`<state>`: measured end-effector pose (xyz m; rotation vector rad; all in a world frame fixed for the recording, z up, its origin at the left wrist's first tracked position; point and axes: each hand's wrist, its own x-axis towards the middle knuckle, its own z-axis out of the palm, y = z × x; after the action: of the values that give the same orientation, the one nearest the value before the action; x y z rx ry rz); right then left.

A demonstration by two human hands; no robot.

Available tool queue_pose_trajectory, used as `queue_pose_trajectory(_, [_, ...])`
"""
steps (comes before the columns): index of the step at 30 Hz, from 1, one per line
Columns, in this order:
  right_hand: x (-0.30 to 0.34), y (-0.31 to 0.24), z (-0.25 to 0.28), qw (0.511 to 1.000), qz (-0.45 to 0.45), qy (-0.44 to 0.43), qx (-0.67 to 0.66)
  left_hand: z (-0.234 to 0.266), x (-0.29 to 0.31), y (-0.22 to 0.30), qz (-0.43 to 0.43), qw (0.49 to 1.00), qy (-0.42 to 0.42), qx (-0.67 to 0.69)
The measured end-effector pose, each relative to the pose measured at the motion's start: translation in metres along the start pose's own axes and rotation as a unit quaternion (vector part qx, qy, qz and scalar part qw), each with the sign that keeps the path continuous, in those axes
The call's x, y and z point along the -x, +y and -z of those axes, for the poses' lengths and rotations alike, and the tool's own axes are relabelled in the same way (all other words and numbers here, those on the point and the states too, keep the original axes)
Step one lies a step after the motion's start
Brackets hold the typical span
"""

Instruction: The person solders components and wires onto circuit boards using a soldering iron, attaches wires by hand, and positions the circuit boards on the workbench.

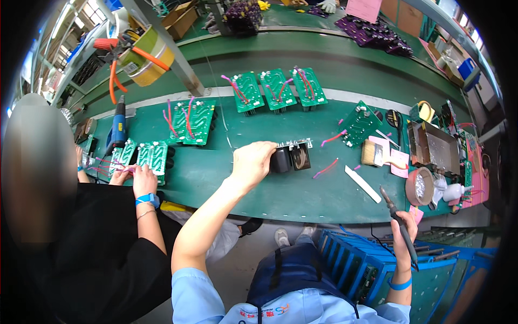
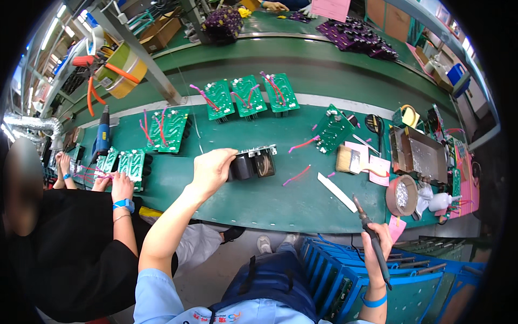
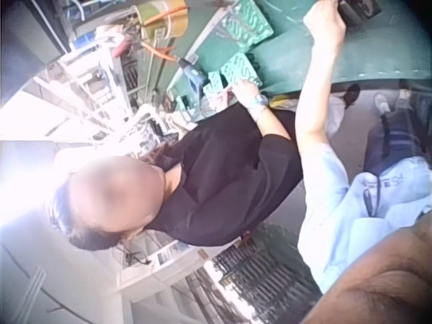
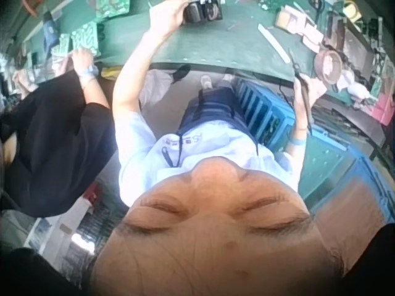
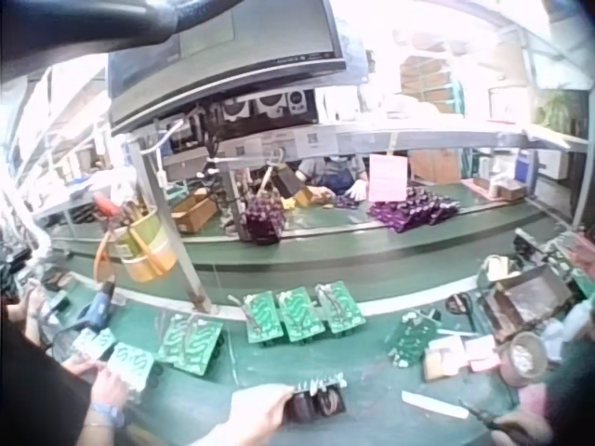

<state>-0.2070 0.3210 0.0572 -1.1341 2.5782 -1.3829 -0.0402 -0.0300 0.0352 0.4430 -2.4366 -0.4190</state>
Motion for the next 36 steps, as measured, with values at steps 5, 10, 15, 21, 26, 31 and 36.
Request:
queue_pose_trajectory(5, [-0.003,-0.006,-0.009,0.996,-0.022,-0.020,-0.087,-0.049,-0.003,-0.014,-0.147,0.982,0.041,-0.107])
queue_pose_trajectory(10, [-0.008,-0.015,-0.023,0.997,0.006,-0.052,-0.061,-0.067,0.023,-0.018,-0.114,0.990,0.046,-0.075])
queue_pose_trajectory(15, [-0.016,-0.023,-0.045,0.992,0.021,-0.084,-0.093,-0.063,0.032,-0.012,-0.117,0.990,0.049,-0.069])
queue_pose_trajectory(21, [-0.021,-0.027,-0.057,0.990,0.041,-0.098,-0.093,-0.068,-0.007,-0.028,-0.039,0.998,0.042,-0.030])
queue_pose_trajectory(26, [-0.021,-0.020,-0.052,0.989,0.050,-0.083,-0.108,-0.061,-0.028,-0.038,-0.029,0.999,-0.011,-0.009])
queue_pose_trajectory(31, [-0.018,-0.017,-0.045,0.992,0.032,-0.065,-0.102,-0.035,-0.033,-0.041,0.036,0.997,-0.033,0.060])
queue_pose_trajectory(36, [-0.021,-0.018,-0.043,0.993,0.017,-0.059,-0.105,-0.023,-0.031,-0.041,0.134,0.956,-0.056,0.256])
